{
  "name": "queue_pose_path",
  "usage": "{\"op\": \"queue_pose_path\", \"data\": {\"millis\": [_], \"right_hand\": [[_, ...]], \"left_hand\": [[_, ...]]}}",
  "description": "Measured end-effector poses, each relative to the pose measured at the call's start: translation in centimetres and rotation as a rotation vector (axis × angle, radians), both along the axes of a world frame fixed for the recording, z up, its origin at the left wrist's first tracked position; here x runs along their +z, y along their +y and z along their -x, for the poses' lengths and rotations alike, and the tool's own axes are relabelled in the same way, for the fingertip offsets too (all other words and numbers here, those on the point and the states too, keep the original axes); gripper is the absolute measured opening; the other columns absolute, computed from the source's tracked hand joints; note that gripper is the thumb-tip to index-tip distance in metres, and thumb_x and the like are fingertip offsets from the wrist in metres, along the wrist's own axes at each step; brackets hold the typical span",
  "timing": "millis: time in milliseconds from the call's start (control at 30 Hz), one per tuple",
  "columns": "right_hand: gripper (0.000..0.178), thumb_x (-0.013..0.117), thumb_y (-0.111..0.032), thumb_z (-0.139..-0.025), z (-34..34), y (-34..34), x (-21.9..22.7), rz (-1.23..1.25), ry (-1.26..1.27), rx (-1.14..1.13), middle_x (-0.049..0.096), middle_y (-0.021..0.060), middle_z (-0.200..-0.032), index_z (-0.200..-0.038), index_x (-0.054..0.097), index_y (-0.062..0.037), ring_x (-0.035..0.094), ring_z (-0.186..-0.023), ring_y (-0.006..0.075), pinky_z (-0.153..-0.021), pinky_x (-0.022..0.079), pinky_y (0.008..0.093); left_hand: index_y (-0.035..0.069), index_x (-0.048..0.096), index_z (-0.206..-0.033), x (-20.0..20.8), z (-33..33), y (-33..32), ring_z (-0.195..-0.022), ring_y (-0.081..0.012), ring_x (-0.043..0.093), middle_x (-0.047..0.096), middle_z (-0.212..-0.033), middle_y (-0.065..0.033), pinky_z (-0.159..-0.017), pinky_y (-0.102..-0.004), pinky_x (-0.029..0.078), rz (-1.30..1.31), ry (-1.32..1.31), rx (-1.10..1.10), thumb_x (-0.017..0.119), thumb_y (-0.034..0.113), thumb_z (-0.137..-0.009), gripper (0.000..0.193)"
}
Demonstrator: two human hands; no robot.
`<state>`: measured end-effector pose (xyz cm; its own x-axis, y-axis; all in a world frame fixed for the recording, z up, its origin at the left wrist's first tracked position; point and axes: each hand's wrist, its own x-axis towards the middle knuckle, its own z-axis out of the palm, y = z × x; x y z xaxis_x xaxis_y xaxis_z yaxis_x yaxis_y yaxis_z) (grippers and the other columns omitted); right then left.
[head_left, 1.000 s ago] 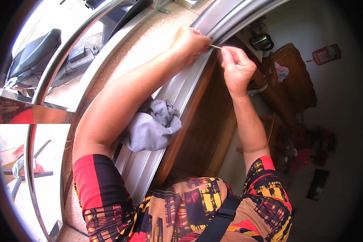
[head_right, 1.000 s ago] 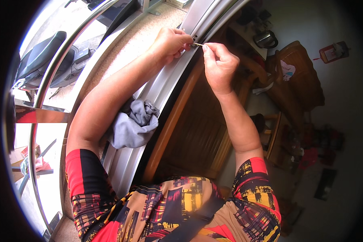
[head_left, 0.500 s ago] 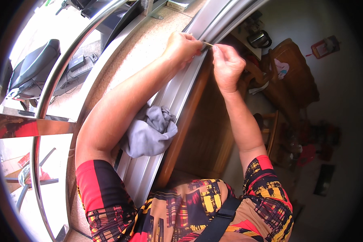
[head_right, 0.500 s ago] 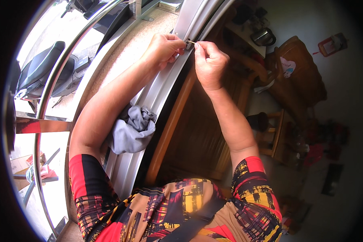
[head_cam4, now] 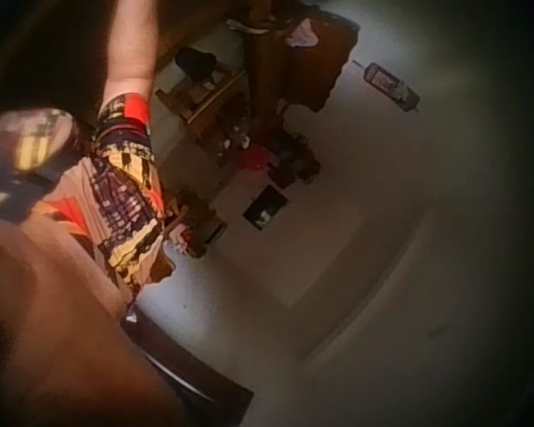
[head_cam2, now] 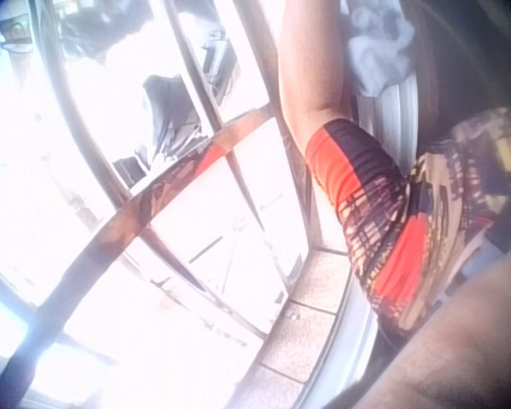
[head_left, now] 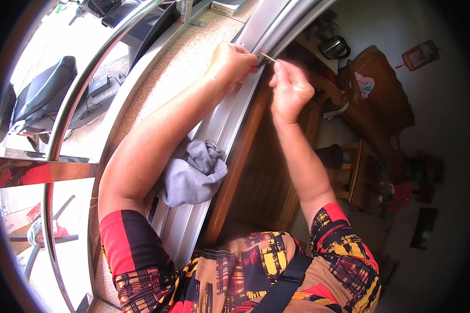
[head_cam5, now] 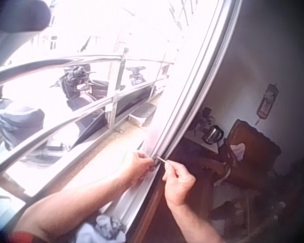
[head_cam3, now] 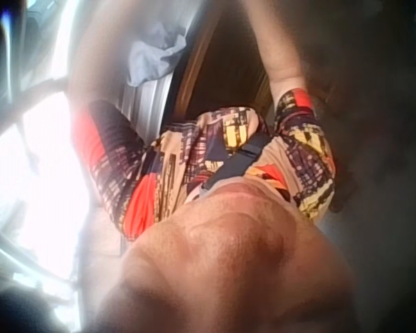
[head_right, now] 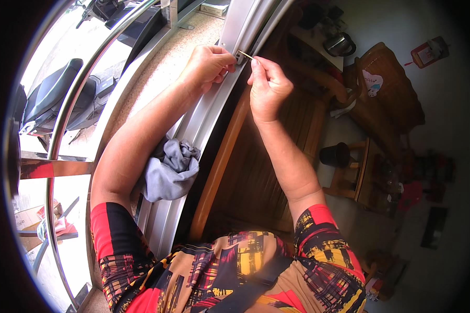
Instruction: The person uses a small wooden stick to adjust and re-seat components within the upper track of a sliding window frame.
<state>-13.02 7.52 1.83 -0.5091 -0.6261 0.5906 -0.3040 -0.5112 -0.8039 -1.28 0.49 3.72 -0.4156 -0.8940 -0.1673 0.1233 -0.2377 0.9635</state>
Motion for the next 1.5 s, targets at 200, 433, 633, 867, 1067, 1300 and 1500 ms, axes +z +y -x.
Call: {"op": "queue_pose_path", "data": {"millis": [200, 433, 633, 867, 1067, 1300, 1500], "right_hand": [[0.006, 0.067, 0.001, -0.084, 0.0, 0.2, -0.1, -0.030, -0.197, 0.075, 0.058, 0.0017, -0.063, -0.089, 0.068, 0.0035, 0.051, -0.050, 0.0061, -0.044, 0.035, 0.0191], [0.006, 0.066, 0.001, -0.083, -0.3, 0.5, -0.1, -0.033, -0.233, 0.079, 0.059, 0.0020, -0.063, -0.089, 0.067, 0.0035, 0.050, -0.050, 0.0064, -0.044, 0.035, 0.0190], [0.006, 0.066, 0.001, -0.084, -0.6, 0.8, 0.1, -0.056, -0.213, 0.097, 0.059, 0.0021, -0.064, -0.089, 0.067, 0.0036, 0.050, -0.051, 0.0064, -0.045, 0.036, 0.0188], [0.008, 0.067, 0.001, -0.083, 0.2, 1.3, -0.2, -0.047, -0.038, 0.047, 0.060, 0.0020, -0.066, -0.091, 0.069, 0.0021, 0.051, -0.052, 0.0059, -0.046, 0.037, 0.0180], [0.006, 0.066, -0.001, -0.086, 0.5, 1.9, -0.6, -0.079, 0.109, 0.035, 0.059, -0.0012, -0.064, -0.090, 0.068, 0.0026, 0.050, -0.053, 0.0038, -0.049, 0.039, 0.0191], [0.006, 0.067, -0.002, -0.085, 0.5, 2.2, -0.5, -0.052, 0.210, 0.016, 0.060, 0.0007, -0.065, -0.090, 0.068, 0.0014, 0.053, -0.055, 0.0051, -0.051, 0.042, 0.0211], [0.007, 0.068, 0.001, -0.082, 0.0, 2.5, -0.6, -0.079, 0.313, -0.019, 0.068, 0.0116, -0.074, -0.088, 0.068, 0.0018, 0.065, -0.066, 0.0143, -0.061, 0.049, 0.0246]], "left_hand": [[-0.002, 0.065, -0.078, -0.1, 0.0, -0.2, -0.050, -0.0073, 0.049, 0.063, -0.067, -0.0088, -0.043, -0.0207, 0.037, 0.019, -0.031, 0.003, 0.063, 0.005, -0.080, 0.008], [-0.004, 0.065, -0.085, 0.0, 0.1, -0.1, -0.052, -0.0074, 0.052, 0.065, -0.069, -0.0102, -0.044, -0.0199, 0.040, 0.015, -0.037, 0.006, 0.064, 0.006, -0.084, 0.010], [-0.005, 0.065, -0.086, -0.1, 0.0, -0.1, -0.052, -0.0079, 0.052, 0.065, -0.070, -0.0098, -0.044, -0.0202, 0.041, 0.008, -0.006, 0.003, 0.061, 0.007, -0.085, 0.012], [-0.001, 0.063, -0.084, 0.6, -0.4, -0.6, -0.053, -0.0086, 0.054, 0.065, -0.071, -0.0091, -0.047, -0.0218, 0.043, -0.232, 0.145, -0.009, 0.060, 0.020, -0.088, 0.022], [0.000, 0.064, -0.086, 0.2, -1.0, -0.6, -0.054, -0.0064, 0.055, 0.064, -0.068, -0.0061, -0.046, -0.0175, 0.041, -0.191, 0.129, -0.003, 0.066, 0.022, -0.087, 0.022], [-0.001, 0.066, -0.085, -0.1, -0.6, -0.5, -0.054, -0.0060, 0.054, 0.065, -0.068, -0.0060, -0.046, -0.0170, 0.039, -0.152, 0.032, -0.039, 0.068, 0.013, -0.084, 0.014], [0.001, 0.066, -0.080, -0.7, -0.7, -0.7, -0.052, -0.0070, 0.050, 0.063, -0.068, -0.0055, -0.045, -0.0193, 0.035, -0.101, 0.008, 0.023, 0.067, 0.008, -0.082, 0.008]]}}
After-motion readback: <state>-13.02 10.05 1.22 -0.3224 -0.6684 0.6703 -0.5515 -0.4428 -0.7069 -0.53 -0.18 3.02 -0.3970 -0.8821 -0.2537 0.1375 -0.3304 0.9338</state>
